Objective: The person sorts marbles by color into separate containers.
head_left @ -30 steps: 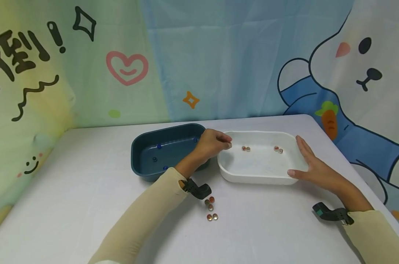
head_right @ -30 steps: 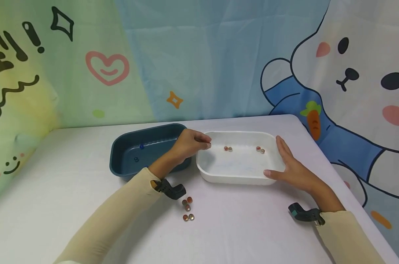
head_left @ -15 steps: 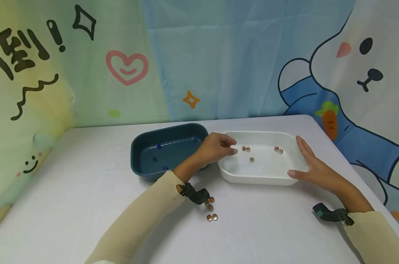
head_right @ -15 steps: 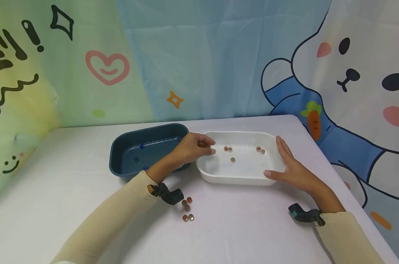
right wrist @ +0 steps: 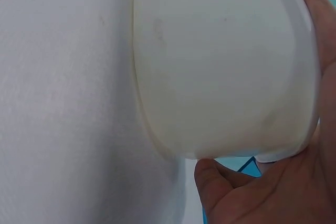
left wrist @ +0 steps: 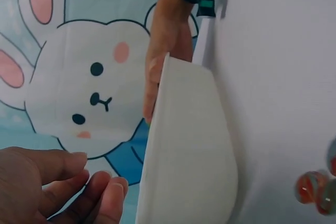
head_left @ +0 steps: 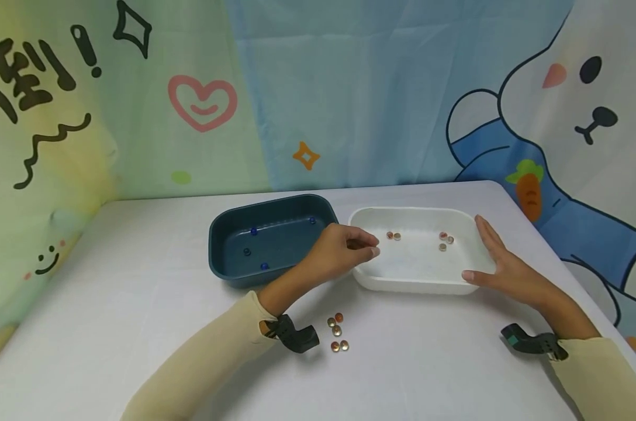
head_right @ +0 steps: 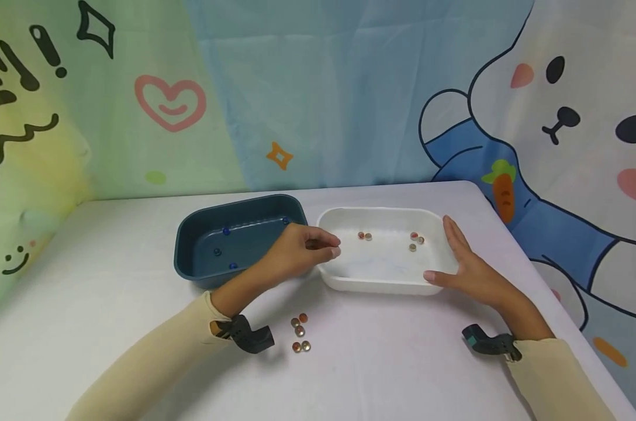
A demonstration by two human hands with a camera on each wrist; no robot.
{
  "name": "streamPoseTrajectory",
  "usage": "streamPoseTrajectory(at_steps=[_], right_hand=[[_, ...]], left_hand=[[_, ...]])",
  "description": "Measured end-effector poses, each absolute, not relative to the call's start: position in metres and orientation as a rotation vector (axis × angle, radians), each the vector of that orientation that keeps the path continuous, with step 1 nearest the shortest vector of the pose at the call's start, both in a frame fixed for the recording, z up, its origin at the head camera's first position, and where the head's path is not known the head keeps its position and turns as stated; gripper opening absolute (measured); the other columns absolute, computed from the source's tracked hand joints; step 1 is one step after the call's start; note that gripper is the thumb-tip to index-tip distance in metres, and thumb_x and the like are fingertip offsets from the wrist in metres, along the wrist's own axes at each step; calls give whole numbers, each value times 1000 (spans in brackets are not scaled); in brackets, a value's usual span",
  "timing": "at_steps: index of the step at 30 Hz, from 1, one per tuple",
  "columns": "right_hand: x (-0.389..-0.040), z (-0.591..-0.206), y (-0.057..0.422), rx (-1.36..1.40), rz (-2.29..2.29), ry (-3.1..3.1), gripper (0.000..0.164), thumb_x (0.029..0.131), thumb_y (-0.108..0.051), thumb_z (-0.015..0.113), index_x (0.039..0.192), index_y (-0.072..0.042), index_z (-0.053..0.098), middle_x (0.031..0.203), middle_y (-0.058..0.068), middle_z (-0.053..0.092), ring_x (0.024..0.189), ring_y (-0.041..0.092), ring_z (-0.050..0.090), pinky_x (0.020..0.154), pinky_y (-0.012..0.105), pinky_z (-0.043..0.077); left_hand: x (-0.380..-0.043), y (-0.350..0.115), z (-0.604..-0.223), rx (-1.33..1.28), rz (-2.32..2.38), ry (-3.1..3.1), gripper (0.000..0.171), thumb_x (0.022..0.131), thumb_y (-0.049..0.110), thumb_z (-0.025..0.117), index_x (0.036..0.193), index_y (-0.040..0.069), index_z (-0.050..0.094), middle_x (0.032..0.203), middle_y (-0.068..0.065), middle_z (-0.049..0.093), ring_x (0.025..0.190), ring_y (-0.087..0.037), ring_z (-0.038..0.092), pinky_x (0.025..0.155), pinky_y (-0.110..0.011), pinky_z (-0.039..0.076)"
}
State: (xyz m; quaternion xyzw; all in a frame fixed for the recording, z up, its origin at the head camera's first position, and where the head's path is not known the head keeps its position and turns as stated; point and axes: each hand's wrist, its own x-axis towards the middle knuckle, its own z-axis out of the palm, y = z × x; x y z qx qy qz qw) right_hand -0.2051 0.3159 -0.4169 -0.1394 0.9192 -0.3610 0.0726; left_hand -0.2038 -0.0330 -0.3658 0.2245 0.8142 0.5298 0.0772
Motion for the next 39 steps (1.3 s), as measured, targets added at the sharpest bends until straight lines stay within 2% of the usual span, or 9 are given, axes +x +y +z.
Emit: streamPoseTrajectory(at_steps=[9,18,27,34,39], right_hand=[[-205,-418,317,-419,-1105,2745,113,83,-35,73,153,-32,-16,159,6,-23,142,46,-14,88,82,13],[-203,-418,315,-421,-1125,2738,113,84,-34,72,153,-28,-16,159,9,-22,141,48,-13,89,82,10],[-204,-418,315,-416,-1115,2750,114,83,-35,73,154,-28,-16,159,6,-23,141,48,-12,88,82,13],[-205,-417,313,-420,-1115,2741,113,83,-36,72,153,-30,-16,159,6,-22,141,50,-9,87,81,17],[-205,-416,315,-421,-1106,2750,114,83,-36,73,153,-27,-16,159,8,-22,142,48,-10,89,80,17]], left_hand=[[-182,-53,-366,738,1559,2477,14,90,7,68,100,-1,74,92,-4,72,79,-8,65,69,-22,53],[-168,-68,-371,776,1545,2532,12,89,5,69,99,0,74,91,-2,71,78,-7,64,70,-24,55],[-150,-78,-385,794,1465,2481,10,89,8,70,97,3,74,87,3,70,74,-7,62,66,-25,54],[-133,-94,-387,789,1488,2515,12,87,3,69,97,2,74,90,4,70,81,-8,63,72,-27,54],[-123,-100,-397,745,1500,2476,10,86,1,70,94,3,74,89,5,70,80,-7,64,72,-27,55]])
